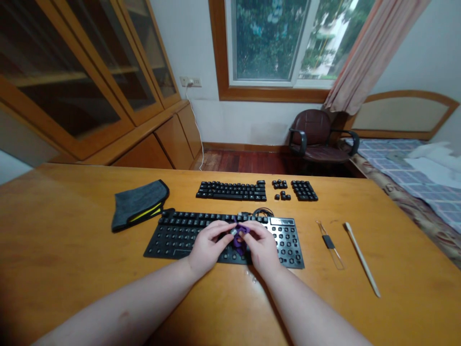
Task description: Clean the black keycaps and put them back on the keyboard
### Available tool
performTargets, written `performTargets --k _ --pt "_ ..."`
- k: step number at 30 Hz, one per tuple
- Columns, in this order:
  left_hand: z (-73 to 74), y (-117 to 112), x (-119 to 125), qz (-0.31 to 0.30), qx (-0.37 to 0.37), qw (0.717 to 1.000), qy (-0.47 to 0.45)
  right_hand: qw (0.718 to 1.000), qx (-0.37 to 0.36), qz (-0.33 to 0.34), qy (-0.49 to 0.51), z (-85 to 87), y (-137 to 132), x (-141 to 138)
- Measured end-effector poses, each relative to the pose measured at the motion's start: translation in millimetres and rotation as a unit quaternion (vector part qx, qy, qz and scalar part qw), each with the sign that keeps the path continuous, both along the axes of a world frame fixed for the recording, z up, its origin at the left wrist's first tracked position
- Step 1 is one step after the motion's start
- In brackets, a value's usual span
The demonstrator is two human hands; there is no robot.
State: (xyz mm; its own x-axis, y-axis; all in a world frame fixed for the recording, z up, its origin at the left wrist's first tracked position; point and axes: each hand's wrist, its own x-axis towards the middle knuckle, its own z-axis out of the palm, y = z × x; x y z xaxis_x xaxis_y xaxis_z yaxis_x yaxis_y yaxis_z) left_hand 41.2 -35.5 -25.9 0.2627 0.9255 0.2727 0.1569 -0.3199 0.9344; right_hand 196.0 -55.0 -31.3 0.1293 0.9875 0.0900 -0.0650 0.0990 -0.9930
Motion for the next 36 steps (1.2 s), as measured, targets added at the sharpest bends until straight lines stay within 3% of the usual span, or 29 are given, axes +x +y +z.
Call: performTargets --k 5,12,18,26,36 --pt "-7.5 -1 4 0.0 -0.069 0.996 -0.059 0.997 -0.055 -0.003 0.048 -3.0 0 -2" --pt "0.7 1 3 0.023 -0.009 1.0 -0.014 1.0 -0.001 0.01 -0.026 1.0 -2 -1" --pt "-0.2 2 5 0.061 -0.093 0.992 -0.062 0.994 0.031 0.037 -0.098 -1.6 1 4" --pt "-1.3 0 4 0.062 -0.076 0.994 -0.051 0.995 0.04 0.033 -0.082 5.3 0 1" --pt "-1.7 -1 6 0.063 -0.121 0.989 -0.062 0.996 0.034 0.003 -0.079 0.1 -1 4"
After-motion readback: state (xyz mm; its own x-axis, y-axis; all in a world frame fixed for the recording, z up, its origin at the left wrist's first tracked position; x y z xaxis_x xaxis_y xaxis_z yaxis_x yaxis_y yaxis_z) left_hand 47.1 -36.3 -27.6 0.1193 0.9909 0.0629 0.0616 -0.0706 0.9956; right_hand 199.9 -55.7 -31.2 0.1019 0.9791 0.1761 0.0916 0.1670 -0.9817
